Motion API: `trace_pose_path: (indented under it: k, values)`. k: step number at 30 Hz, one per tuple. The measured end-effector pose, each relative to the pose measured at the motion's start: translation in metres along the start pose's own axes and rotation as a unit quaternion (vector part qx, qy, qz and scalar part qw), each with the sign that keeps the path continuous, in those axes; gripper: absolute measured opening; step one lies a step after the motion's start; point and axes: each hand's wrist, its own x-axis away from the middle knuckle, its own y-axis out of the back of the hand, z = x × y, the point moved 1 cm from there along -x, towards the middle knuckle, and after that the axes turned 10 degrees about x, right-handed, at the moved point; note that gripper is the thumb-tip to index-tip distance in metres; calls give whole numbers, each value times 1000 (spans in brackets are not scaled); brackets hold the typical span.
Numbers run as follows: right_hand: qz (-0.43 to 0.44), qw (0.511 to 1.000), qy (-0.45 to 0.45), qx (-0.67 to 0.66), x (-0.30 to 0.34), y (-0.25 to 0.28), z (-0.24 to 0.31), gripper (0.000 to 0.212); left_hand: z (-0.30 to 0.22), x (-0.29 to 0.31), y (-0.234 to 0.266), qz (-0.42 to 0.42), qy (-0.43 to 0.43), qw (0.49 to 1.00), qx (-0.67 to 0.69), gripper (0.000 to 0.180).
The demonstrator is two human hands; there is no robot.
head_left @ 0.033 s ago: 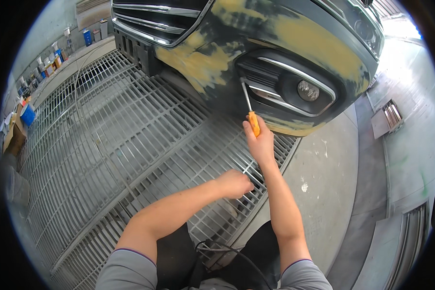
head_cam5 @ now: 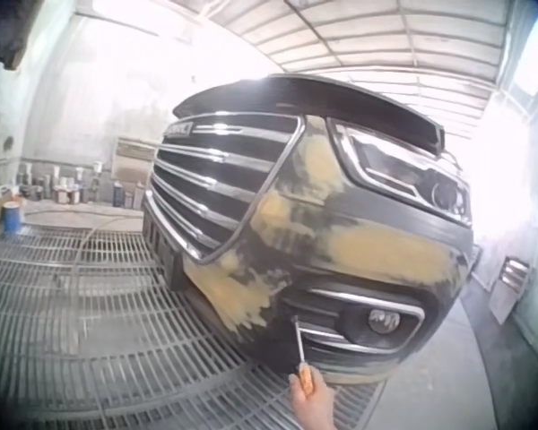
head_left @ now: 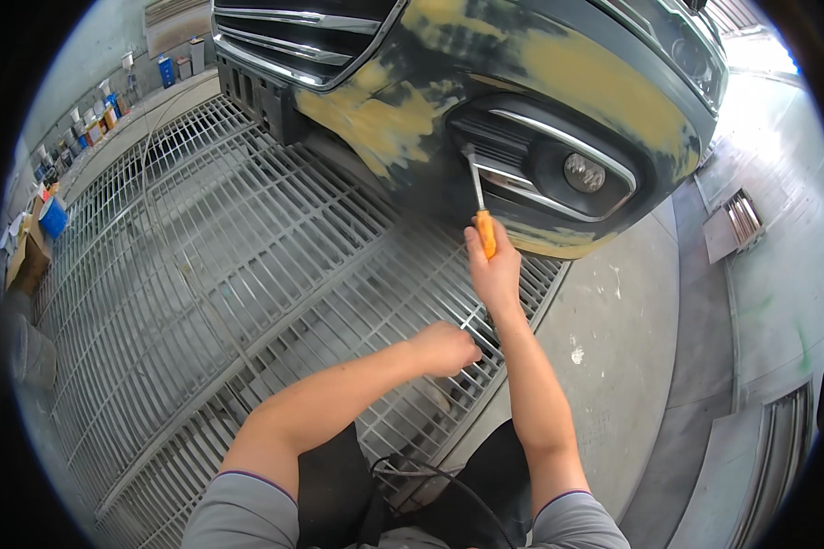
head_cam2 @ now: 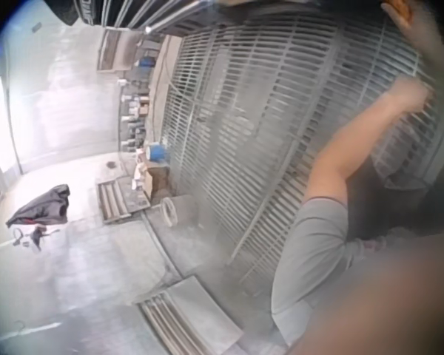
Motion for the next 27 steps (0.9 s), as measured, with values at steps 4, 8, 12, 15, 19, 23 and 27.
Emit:
trace_pose_path:
  k: [4,8,12,15,19,23,27]
  values:
    - [22,999,7,29,3,-3,6,37,4,3,-3,-2,5,1000,6,8]
    - [24,998,11,65,0,-3,9,39,3,2,0,17,6,1000,-4,11]
    - [48,997,2,53,-7,-2,11,39,4,2,0,3,-1,1000,1,11]
    - [21,1000,11,16,-5,-5,14,40,4,3,-1,6,-2,1000,-3,9]
    - [10,999,28,11,-8,-6,18,40,1,4,6,13,5,1000,-3,8]
    - [-28,998,57,14,-13,-8,26,40,1,5,5,8,4,1000,0,8]
    - [-36,997,59,40,-16,-8,28,43,4,5,2,3,1,1000,-1,10]
